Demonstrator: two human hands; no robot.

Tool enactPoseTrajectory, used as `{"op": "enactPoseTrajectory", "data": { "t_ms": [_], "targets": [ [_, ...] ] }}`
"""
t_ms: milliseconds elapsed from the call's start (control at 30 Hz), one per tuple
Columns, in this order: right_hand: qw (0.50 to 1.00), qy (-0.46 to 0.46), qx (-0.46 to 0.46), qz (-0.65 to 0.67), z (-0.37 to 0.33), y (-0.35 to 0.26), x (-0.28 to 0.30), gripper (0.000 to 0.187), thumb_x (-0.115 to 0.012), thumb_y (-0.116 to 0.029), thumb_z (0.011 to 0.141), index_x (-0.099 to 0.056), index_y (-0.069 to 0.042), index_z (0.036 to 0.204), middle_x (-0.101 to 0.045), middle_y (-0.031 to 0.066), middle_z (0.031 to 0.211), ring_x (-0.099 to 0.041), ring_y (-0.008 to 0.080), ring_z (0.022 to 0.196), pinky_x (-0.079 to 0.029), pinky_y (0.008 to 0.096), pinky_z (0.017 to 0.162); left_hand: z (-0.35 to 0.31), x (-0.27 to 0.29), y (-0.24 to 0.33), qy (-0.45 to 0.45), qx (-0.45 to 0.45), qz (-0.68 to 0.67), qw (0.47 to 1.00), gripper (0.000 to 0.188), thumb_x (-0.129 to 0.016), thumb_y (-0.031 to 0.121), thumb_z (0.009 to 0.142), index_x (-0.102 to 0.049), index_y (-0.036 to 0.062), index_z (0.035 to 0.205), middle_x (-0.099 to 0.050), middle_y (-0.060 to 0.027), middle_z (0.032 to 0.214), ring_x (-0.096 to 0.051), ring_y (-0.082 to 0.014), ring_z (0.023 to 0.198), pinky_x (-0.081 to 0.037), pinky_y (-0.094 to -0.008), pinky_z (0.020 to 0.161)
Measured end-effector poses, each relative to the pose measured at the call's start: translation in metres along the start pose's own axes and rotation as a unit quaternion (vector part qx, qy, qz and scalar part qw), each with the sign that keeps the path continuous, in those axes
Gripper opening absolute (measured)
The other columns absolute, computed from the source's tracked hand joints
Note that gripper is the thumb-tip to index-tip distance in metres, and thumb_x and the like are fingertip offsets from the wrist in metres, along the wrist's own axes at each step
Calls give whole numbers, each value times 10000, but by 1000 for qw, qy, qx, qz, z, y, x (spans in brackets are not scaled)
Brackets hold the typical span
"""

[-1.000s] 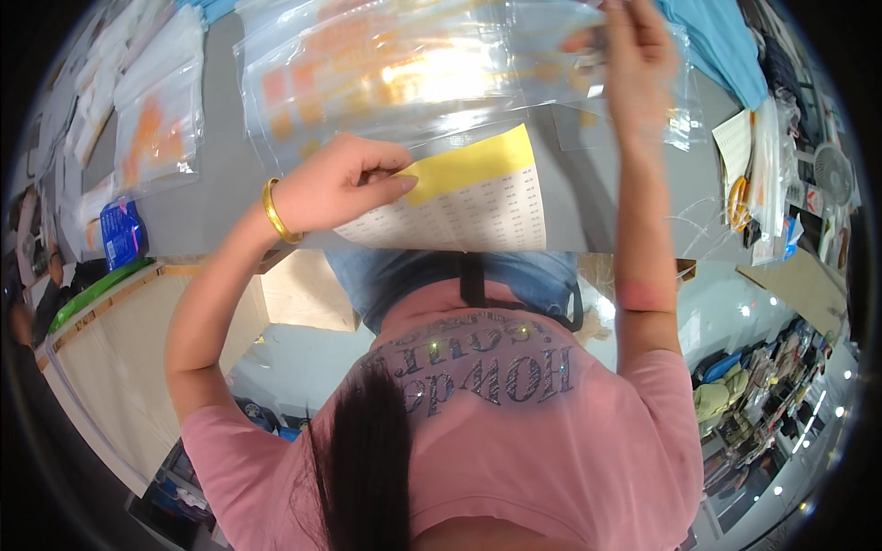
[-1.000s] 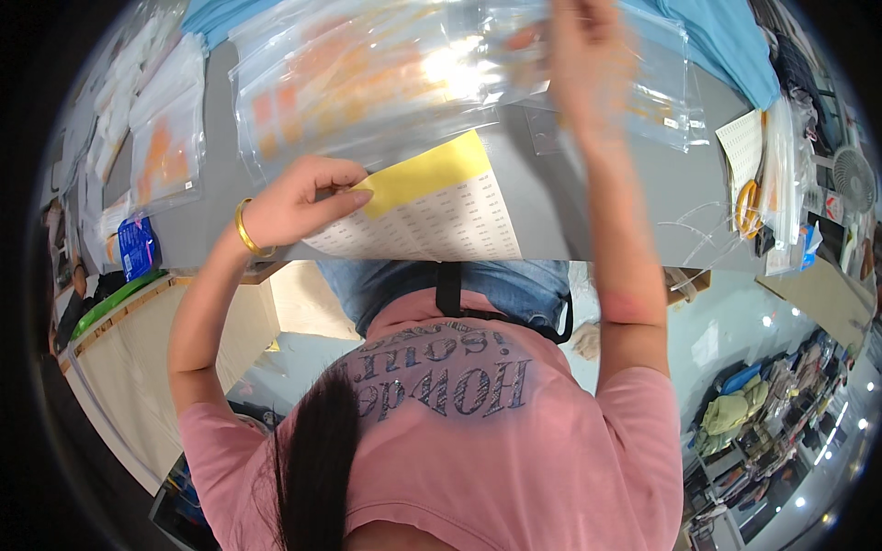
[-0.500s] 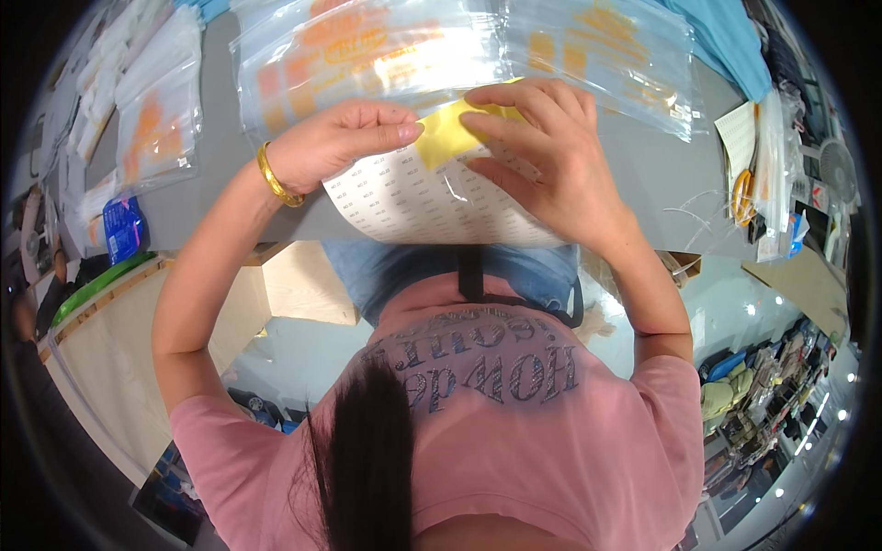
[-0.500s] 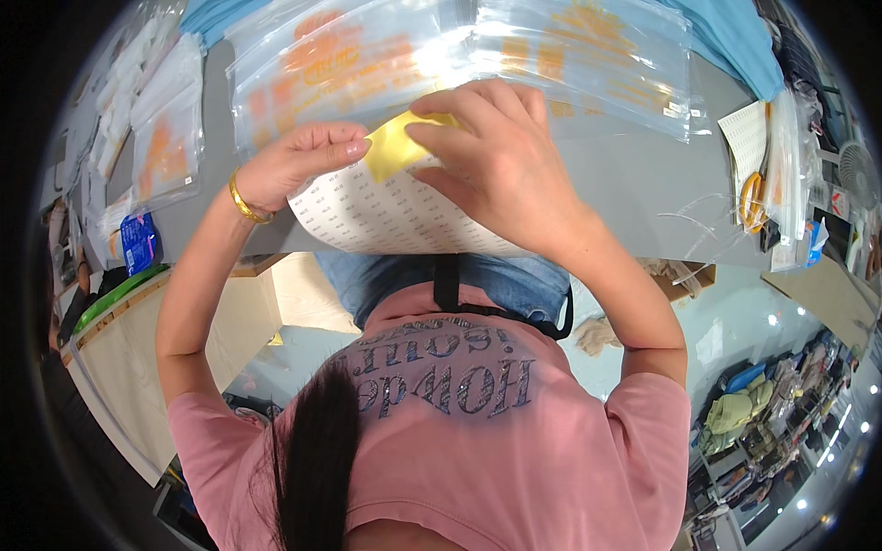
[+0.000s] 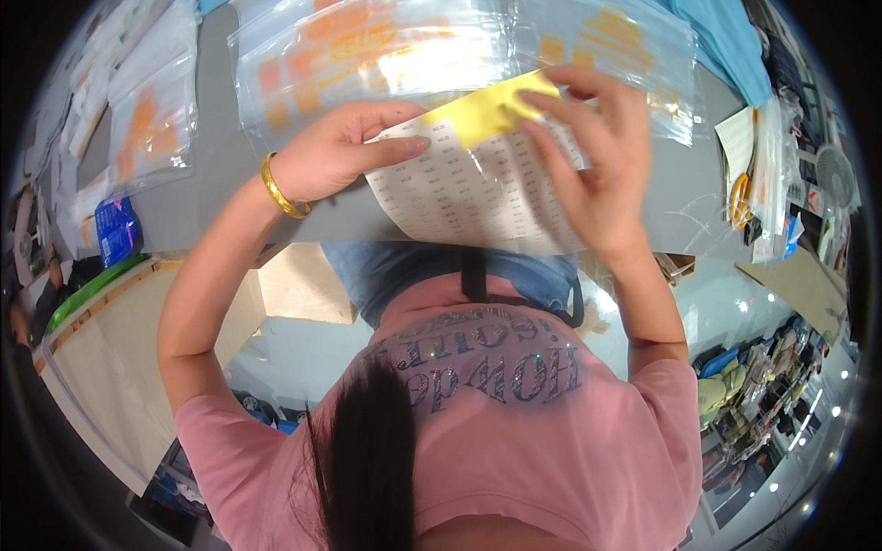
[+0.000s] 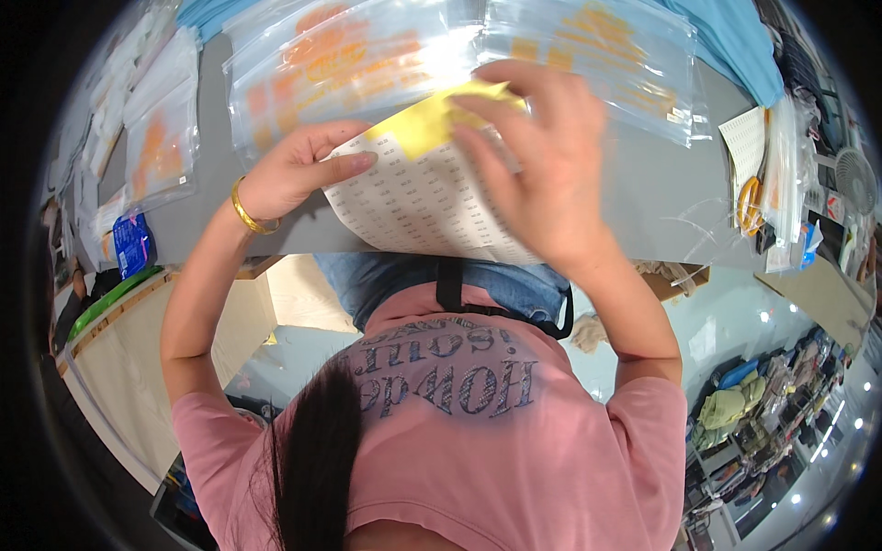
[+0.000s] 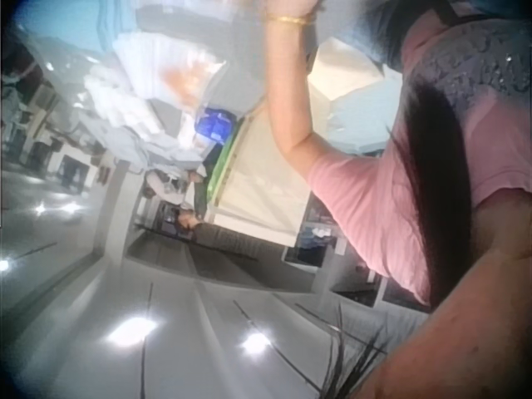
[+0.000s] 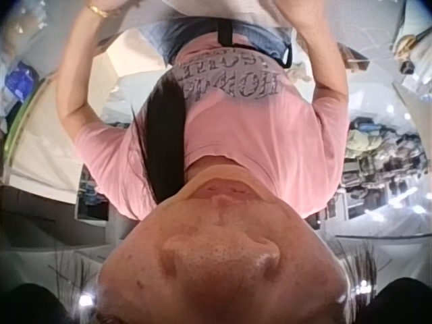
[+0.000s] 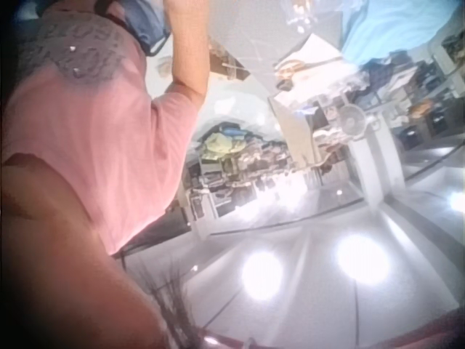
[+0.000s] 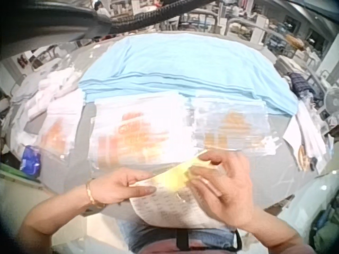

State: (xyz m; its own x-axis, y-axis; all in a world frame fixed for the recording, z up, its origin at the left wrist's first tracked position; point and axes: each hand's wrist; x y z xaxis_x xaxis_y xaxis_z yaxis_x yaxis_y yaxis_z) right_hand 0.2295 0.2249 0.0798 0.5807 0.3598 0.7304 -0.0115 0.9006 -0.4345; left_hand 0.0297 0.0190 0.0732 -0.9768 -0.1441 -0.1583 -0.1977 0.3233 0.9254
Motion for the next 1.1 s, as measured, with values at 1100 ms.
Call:
{"op": "enactPoseTrajectory", "data": {
  "t_ms": [1100],
  "targets": [
    [940, -145, -216, 218, 10, 73, -57, 96, -834, -127, 845, -804, -44, 884, -736, 39, 1024, -634, 196, 1020, -493, 329, 929, 42, -13, -64, 85, -268, 653, 704, 151, -616, 121, 871, -697, 44, 974, -572, -127, 1478, -464, -315, 1432, -327, -512, 1238]
  ]
}}
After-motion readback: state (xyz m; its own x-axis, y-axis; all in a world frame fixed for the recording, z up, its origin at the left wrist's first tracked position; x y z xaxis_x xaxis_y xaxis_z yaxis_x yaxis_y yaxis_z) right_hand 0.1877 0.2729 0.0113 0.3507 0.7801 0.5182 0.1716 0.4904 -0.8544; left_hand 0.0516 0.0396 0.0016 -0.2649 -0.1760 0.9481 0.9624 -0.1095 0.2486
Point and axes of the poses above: each hand's wrist, its own z-axis towards the middle knuckle, its own x-axis out of the back of the hand, y = z × x
